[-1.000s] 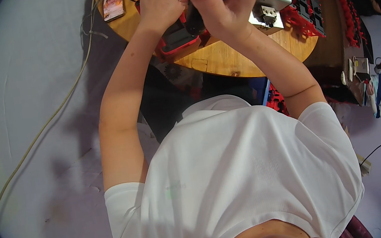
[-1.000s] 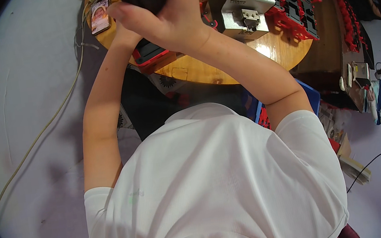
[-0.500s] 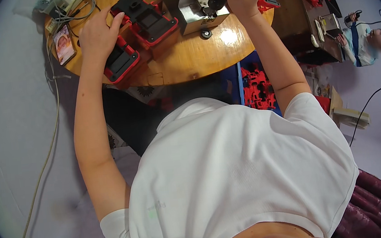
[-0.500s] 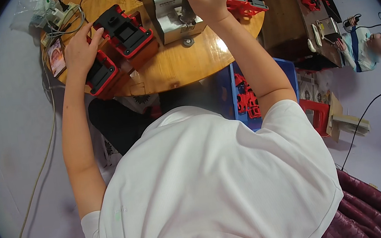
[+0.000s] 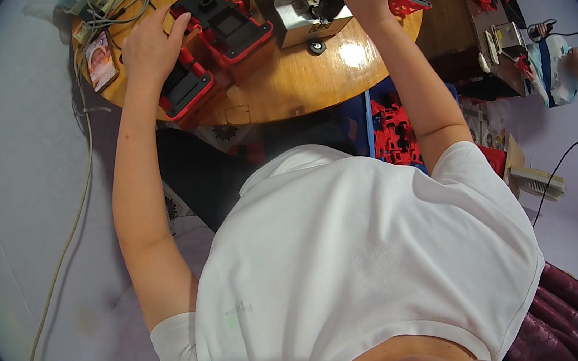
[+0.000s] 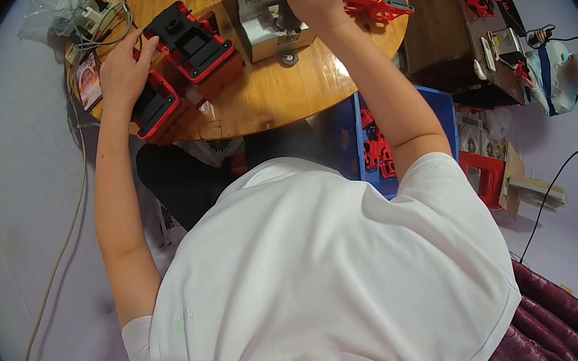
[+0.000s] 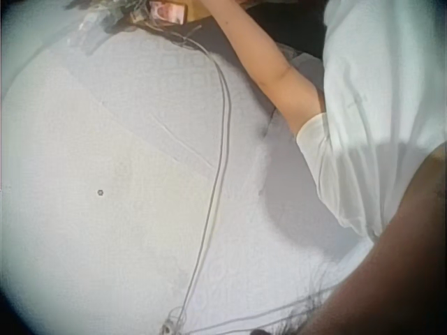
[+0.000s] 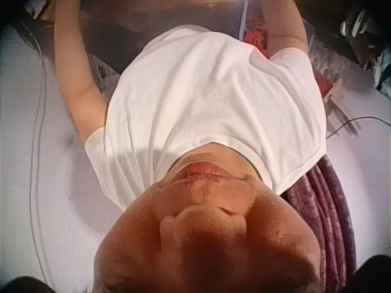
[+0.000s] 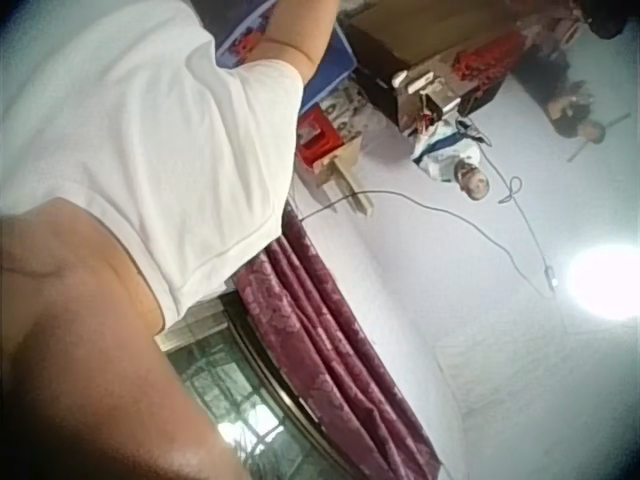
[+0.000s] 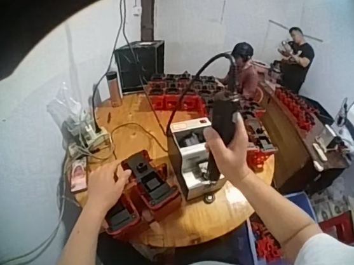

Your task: The person repeatedly picks up red and black plastic components from a table and uses a handheld black tool to press or snap them together. The person handles the parts one at a time, performing a repetitive assembly or finishing action on each unit before placing it back on the table.

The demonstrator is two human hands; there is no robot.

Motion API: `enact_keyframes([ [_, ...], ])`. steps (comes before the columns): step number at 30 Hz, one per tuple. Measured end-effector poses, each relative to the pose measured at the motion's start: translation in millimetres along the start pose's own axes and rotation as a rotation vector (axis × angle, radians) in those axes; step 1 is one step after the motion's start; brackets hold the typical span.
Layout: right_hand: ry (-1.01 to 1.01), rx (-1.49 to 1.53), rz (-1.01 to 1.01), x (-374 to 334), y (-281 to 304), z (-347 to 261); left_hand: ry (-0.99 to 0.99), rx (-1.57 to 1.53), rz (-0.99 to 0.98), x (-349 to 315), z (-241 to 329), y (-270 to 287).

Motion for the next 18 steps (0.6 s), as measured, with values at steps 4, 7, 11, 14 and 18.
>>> enact_keyframes([
  [4,-0.181,0.288,-0.150,-1,-34,-26,0.022,0.025,-0.050,0,8,2],
  [7,-0.088,0.235,-0.069,2,-56,-24,0.022,-0.028,-0.069,0,10,9],
  [11,0.078,0.111,-0.173,12,-45,-22,0.020,-0.002,-0.025,-3,1,1],
  [14,0.137,-0.144,-0.056,7,-13,-16,0.001,-0.027,-0.053,1,5,1],
  [18,0.170,0.043,0.030,-2,7,-2,-0.025,-0.060,0.071,-2,3,0],
])
Point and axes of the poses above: each hand's wrist, its own x-axis towards the middle knuckle, its own y-axis out of the back of the hand, z = x × y, the point moved 4 cm from there along x, towards the middle knuckle, and after that the axes turned 7 degrees about x, right-handed, at the moved point
